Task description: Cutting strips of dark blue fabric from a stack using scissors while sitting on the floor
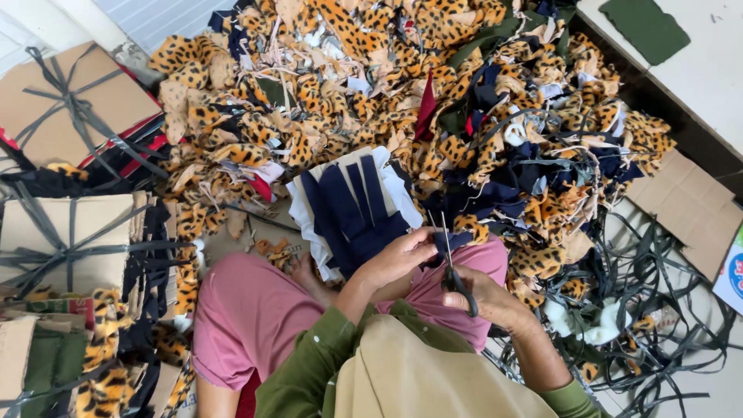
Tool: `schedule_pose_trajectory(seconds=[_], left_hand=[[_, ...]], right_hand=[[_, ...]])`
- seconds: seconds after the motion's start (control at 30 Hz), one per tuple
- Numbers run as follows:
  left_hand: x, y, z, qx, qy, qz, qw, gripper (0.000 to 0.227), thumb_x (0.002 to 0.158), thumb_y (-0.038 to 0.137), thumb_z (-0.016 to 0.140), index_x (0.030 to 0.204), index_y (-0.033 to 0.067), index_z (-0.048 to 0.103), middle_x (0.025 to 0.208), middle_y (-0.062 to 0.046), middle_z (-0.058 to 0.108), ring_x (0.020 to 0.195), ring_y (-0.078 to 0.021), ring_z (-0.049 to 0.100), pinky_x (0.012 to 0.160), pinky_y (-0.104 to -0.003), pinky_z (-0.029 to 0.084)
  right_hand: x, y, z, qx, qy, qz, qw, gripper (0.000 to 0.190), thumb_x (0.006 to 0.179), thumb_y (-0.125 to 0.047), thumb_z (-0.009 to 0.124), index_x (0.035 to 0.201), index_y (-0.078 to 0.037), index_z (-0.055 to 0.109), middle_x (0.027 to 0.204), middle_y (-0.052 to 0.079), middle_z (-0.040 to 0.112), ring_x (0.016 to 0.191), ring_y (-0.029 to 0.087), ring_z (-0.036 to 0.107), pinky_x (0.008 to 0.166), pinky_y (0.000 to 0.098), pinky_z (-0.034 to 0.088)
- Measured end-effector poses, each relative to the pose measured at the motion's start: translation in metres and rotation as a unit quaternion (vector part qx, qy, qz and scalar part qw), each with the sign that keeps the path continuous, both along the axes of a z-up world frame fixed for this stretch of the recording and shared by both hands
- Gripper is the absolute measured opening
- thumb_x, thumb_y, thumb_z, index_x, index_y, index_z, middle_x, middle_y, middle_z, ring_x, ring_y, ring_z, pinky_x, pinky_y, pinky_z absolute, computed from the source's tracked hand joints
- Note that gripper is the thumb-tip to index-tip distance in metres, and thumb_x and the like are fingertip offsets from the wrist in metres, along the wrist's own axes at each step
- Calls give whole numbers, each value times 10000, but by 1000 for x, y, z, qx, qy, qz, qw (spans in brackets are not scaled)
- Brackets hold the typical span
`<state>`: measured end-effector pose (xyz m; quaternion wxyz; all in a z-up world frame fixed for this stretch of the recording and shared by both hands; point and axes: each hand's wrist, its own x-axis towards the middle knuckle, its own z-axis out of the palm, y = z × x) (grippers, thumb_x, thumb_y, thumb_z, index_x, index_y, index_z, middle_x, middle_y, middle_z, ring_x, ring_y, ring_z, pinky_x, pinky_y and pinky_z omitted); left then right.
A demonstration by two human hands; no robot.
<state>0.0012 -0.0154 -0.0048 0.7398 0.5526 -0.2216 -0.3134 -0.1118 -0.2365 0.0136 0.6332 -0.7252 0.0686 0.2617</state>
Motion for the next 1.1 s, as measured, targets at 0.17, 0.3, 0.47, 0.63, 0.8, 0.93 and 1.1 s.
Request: schedule_pose_trajectory(seconds=[0.17,0.3,0.47,0.63,0.8,0.93,1.1], left_hand=[[-2,-12,30,-33,-45,-14,998,399,1050,124,578,1446,79,550,1114,-116,692,956,-155,611,812,-346,584],[-4,-15,46,24,-79,-10,997,374,1042,127,586,1403,26,579,1127,-173,707,1002,-209,648,891,-411,572],[0,-11,13,95,-71,-15,993,339,1040,170,529,1366,127,613,823,-69,753,777,-146,699,695,-288,584],[-6,-4,6,153,-105,24,982,373,996,202,615,1353,94,629,1254,-167,696,1246,-288,616,1051,-419,497],[-9,-2,-1,-5,-126,4,992,472,976,115,672,1437,90,571,1440,-116,569,1372,-246,498,1171,-405,370],[-17,-8,-1,-36,-106,14,994,383,990,84,672,1366,42,609,1310,-111,631,1240,-169,529,1107,-409,421],[-7,1,-13,117,-79,30,990,320,1013,217,607,1320,140,653,1148,-145,722,1120,-245,671,964,-426,527]], right_hand=[[0,16,50,74,-16,-18,997,472,775,-310,891,1108,-11,741,804,88,700,786,173,612,735,326,489],[-6,28,70,46,-23,-82,995,486,707,-384,932,949,-5,749,744,134,664,719,251,619,675,367,480],[18,36,109,-3,-68,-149,986,395,810,-369,847,942,-20,717,724,102,683,721,174,597,661,292,438],[-3,-6,20,-49,-58,-86,993,362,737,-266,945,901,-30,724,698,68,664,699,174,595,651,287,440],[-9,-3,33,-2,-32,-6,999,448,742,-357,925,987,-31,739,692,82,675,626,172,562,538,311,433],[-2,27,94,112,-19,-7,993,602,731,-526,843,1036,-25,707,721,113,690,626,147,566,534,298,439],[3,32,113,-40,8,-38,998,587,724,-448,876,1112,-26,747,785,119,685,699,185,572,589,304,447]])
